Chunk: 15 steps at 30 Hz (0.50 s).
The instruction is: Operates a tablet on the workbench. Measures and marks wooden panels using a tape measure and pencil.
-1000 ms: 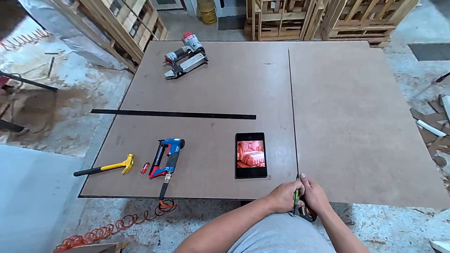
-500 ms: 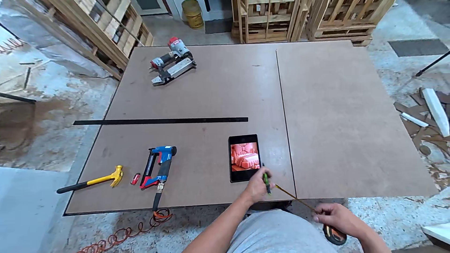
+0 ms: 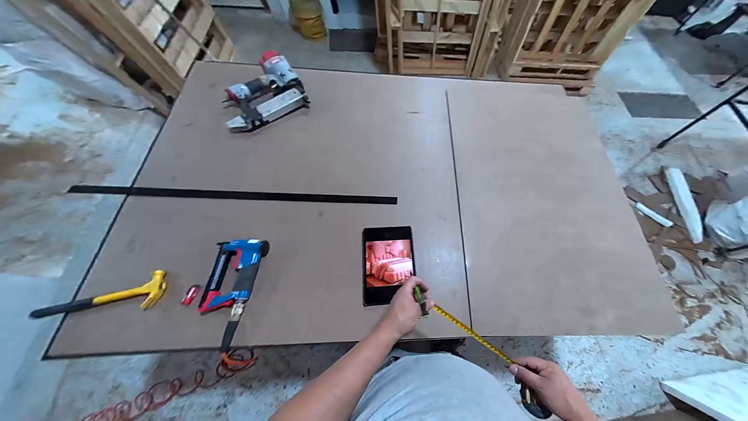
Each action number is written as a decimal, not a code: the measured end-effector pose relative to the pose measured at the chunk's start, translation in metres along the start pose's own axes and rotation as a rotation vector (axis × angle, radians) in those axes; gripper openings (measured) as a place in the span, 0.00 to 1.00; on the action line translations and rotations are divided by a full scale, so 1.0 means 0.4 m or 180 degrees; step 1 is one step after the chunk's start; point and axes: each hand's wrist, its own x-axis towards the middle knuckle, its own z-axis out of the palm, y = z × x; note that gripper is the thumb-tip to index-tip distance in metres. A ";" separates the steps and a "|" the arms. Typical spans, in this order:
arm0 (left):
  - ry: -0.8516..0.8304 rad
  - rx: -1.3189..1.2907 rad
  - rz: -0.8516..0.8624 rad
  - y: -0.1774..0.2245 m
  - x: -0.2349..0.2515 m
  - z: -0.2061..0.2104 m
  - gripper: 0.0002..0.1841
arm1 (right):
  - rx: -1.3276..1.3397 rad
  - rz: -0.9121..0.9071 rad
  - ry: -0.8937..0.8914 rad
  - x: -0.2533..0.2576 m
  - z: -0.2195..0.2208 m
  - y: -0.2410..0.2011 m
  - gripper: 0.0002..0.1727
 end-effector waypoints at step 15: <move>0.0071 -0.0147 -0.0083 -0.018 -0.027 0.000 0.18 | -0.0225 -0.0059 -0.0144 0.070 0.001 -0.018 0.15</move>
